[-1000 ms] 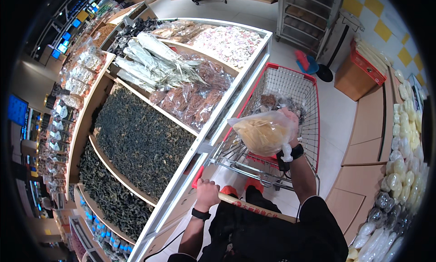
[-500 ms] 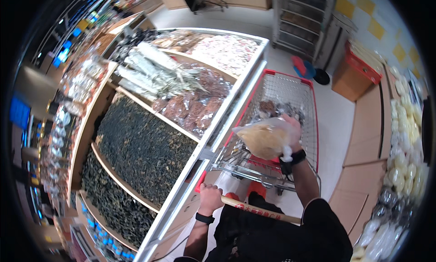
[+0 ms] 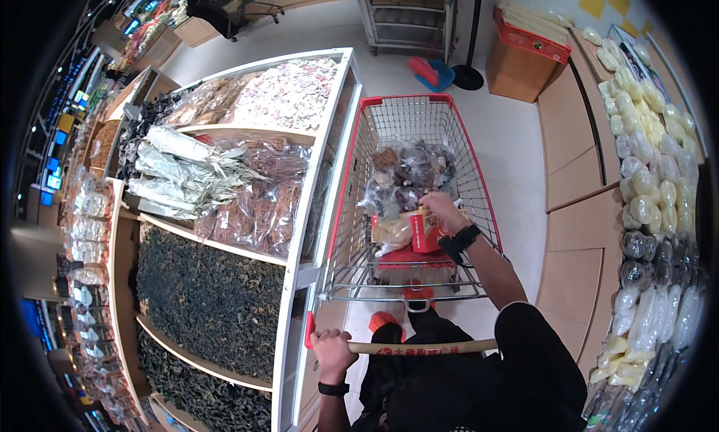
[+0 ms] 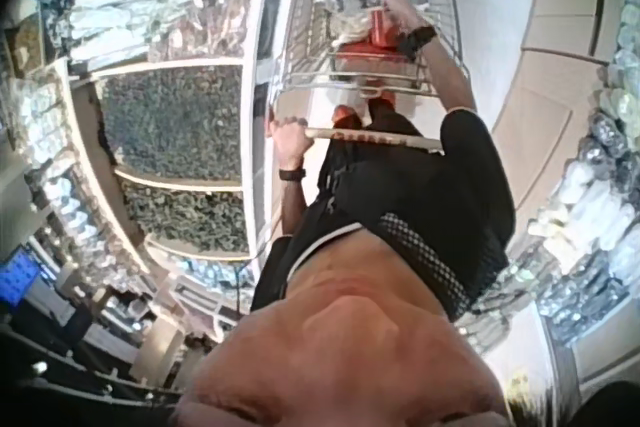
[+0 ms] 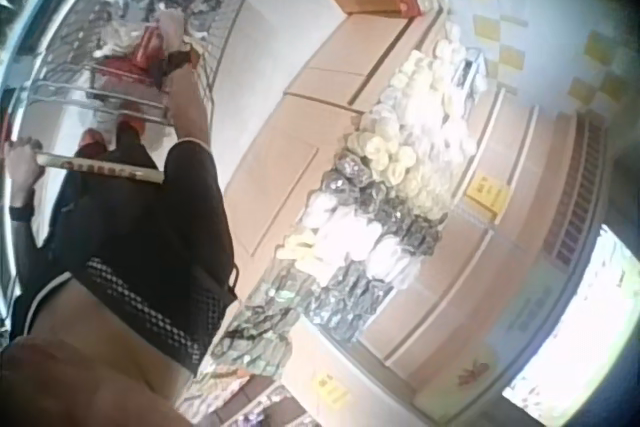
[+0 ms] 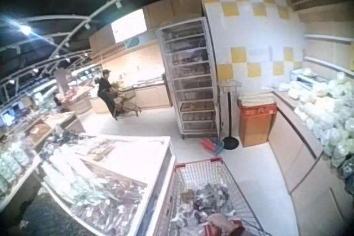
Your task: The recorder is picking various dried goods like mushrooms and kelp from bins, putting them in plastic bags, and loading them into a shopping cart.
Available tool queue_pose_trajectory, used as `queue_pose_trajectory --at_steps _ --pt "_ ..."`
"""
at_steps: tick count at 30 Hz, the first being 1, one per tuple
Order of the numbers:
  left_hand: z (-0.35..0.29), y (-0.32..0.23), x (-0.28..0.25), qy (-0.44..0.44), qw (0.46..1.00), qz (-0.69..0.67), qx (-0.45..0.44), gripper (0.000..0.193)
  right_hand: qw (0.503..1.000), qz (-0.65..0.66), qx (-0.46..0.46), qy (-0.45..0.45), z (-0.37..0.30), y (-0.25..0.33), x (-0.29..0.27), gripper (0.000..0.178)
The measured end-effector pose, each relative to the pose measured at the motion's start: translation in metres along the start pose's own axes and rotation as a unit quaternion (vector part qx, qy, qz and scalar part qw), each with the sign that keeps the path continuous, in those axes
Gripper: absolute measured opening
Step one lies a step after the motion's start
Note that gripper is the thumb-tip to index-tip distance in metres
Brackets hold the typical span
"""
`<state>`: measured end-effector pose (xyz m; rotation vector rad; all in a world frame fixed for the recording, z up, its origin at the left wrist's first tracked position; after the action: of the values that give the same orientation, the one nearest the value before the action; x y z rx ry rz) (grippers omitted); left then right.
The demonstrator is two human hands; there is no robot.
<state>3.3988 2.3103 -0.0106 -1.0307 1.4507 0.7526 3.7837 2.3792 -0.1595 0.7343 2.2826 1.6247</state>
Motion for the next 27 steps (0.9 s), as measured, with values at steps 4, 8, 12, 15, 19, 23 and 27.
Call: queue_pose_trajectory --at_steps 4,8,12,15,19,23,27 --pt "0.008 0.001 0.010 0.043 0.999 0.018 -0.013 0.008 0.995 -0.085 -0.060 -0.004 0.044 0.008 -0.032 0.017" --pt "0.018 0.004 0.013 0.018 0.999 -0.025 -0.012 0.010 0.980 -0.174 -0.056 -0.075 0.093 0.018 -0.082 0.024" --pt "0.031 0.008 0.023 0.009 0.999 -0.051 -0.015 0.009 0.966 -0.201 -0.093 -0.132 0.167 0.016 -0.131 0.026" --pt "0.042 0.011 0.028 0.008 0.999 -0.046 -0.017 0.005 0.942 -0.313 -0.066 -0.097 0.215 -0.012 -0.142 0.026" --pt "0.054 0.015 0.040 0.017 0.999 -0.019 -0.031 0.008 0.885 -0.464 -0.001 -0.043 0.248 -0.096 -0.135 0.027" --pt "0.060 0.021 0.052 0.033 0.998 0.008 -0.046 0.008 0.813 -0.571 0.084 0.080 0.244 -0.209 -0.125 0.032" --pt "0.065 0.022 0.057 0.043 0.998 -0.014 -0.041 0.009 0.866 -0.477 0.129 0.083 0.240 -0.238 -0.151 0.038"
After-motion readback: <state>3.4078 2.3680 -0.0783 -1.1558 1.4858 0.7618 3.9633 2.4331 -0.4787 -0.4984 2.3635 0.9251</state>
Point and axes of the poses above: each hand's wrist, its own z-axis towards the middle knuckle, its own x-axis out of the palm, y = z × x, the point moved 8 cm from there along z, towards the middle knuckle, and after that the axes turned 14 degrees about -x, right-handed, at the moved point
